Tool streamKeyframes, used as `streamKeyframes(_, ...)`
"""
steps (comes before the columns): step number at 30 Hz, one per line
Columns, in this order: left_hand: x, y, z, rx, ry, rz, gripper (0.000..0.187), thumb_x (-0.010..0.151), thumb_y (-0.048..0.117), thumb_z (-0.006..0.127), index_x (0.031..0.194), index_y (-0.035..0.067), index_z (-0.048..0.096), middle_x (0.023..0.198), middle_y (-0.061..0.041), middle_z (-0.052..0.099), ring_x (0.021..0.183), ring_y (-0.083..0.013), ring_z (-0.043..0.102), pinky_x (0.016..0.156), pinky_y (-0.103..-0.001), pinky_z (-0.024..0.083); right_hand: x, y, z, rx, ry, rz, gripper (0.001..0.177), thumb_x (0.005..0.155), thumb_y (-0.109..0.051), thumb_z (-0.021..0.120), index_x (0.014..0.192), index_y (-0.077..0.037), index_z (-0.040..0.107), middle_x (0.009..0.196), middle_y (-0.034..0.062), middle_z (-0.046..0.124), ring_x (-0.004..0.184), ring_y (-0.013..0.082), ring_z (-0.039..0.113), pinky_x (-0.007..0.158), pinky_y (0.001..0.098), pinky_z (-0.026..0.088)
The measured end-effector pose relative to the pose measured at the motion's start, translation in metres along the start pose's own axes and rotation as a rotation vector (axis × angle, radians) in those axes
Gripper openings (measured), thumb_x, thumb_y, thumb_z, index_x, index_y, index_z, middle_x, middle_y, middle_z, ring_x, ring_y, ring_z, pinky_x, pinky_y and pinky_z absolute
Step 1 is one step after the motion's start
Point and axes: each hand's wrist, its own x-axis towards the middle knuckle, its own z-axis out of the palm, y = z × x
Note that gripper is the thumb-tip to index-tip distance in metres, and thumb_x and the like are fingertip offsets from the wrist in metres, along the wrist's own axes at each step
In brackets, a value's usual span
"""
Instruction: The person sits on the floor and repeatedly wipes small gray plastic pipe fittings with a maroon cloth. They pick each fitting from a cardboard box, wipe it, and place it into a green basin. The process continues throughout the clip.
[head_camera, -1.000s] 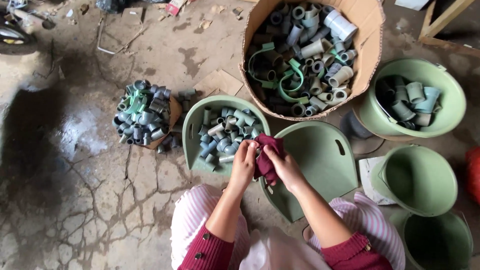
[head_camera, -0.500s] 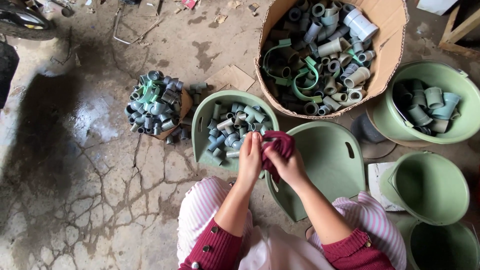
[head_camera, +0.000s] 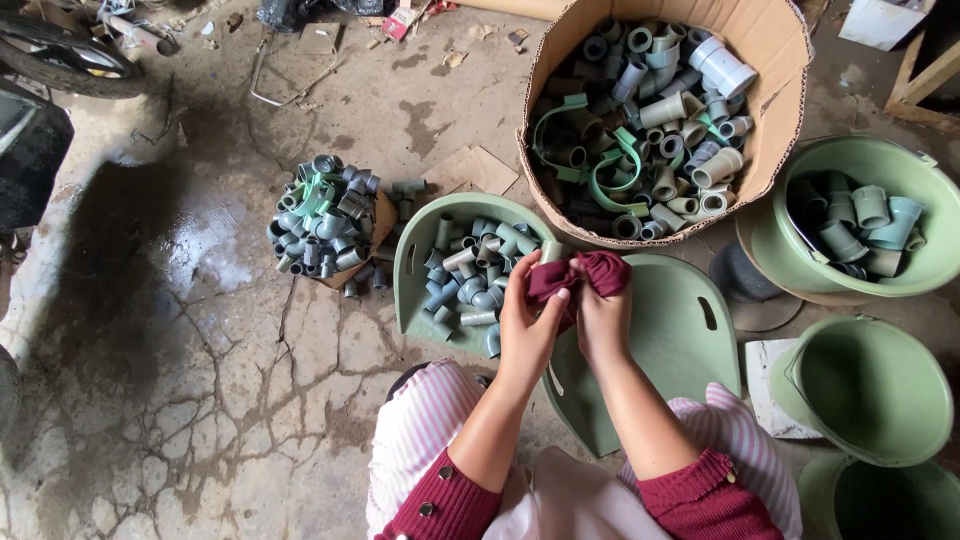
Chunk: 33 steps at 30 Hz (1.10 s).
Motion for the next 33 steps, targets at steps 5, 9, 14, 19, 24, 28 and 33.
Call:
streamKeyframes(5,0.003,0.003,0.0,-0.4,0.122,-0.223,0.047,0.077,0.003,0.058,0.12,0.002,0.041,0.09,-0.006,0.047,0.074,-0.0103,0.048,0.065,-0.022,0.044,0.006,-0.027,-0.013,-0.133,-0.214,0.135,0.012,0.068,-0.013,0.073,0.075,-0.009,0.064,0.068,0.0038,0.061,0.069,0.0117,0.053,0.069,0.0314,0.043)
streamKeyframes(9,-0.001,0.015,-0.001,-0.45,0.099,-0.304,0.036,0.077,0.005,0.057,0.112,0.001,0.049,0.077,-0.007,0.053,0.061,-0.0098,0.051,0.049,-0.019,0.042,0.007,-0.093,-0.007,-0.122,-0.318,-0.271,0.021,0.058,-0.002,0.076,0.065,-0.002,0.057,0.057,0.011,0.054,0.058,0.0179,0.054,0.062,0.0358,0.045)
streamKeyframes(14,0.003,-0.02,-0.018,0.147,-0.181,-0.215,0.027,0.089,0.026,0.043,0.082,0.005,0.058,0.057,-0.008,0.055,0.055,-0.0146,0.055,0.051,-0.025,0.044,0.014,-0.007,-0.035,-0.175,-0.343,-0.413,0.019,0.061,-0.008,0.076,0.063,-0.006,0.057,0.056,0.0061,0.054,0.055,0.0173,0.055,0.059,0.0307,0.046)
streamKeyframes(19,-0.006,0.019,-0.011,0.176,-0.282,-0.226,0.054,0.093,0.041,0.017,0.077,0.006,0.055,0.058,-0.009,0.053,0.057,-0.0161,0.05,0.055,-0.027,0.044,0.013,-0.012,-0.036,-0.155,-0.296,-0.531,0.014,0.068,-0.008,0.073,0.07,-0.002,0.06,0.061,0.0081,0.059,0.057,0.022,0.059,0.059,0.0298,0.048)
streamKeyframes(24,0.0,0.004,-0.008,0.188,-0.253,-0.241,0.037,0.084,0.028,0.057,0.109,0.004,0.046,0.088,-0.016,0.055,0.079,-0.0203,0.056,0.072,-0.036,0.048,0.012,0.002,-0.043,-0.196,-0.119,-0.199,0.018,0.081,-0.014,0.065,0.076,0.0,0.056,0.07,0.0109,0.058,0.07,0.0179,0.054,0.072,0.0359,0.043)
streamKeyframes(28,0.002,0.023,-0.004,0.266,-0.224,-0.206,0.047,0.077,0.029,0.064,0.111,0.001,0.049,0.094,-0.022,0.057,0.089,-0.0265,0.056,0.077,-0.038,0.047,0.011,-0.041,-0.03,-0.117,-0.042,0.169,0.026,0.079,-0.022,0.068,0.065,-0.009,0.051,0.058,-0.0024,0.049,0.056,0.0103,0.046,0.058,0.0262,0.04)
streamKeyframes(33,0.011,-0.017,-0.02,0.017,-0.127,-0.1,0.028,0.089,0.01,0.044,0.116,0.009,0.037,0.099,-0.008,0.054,0.088,-0.0126,0.047,0.073,-0.023,0.042,0.017,-0.027,-0.028,0.364,-0.099,0.697,0.028,0.072,-0.025,0.072,0.07,-0.008,0.05,0.054,0.006,0.051,0.038,0.0187,0.051,0.021,0.0268,0.036)
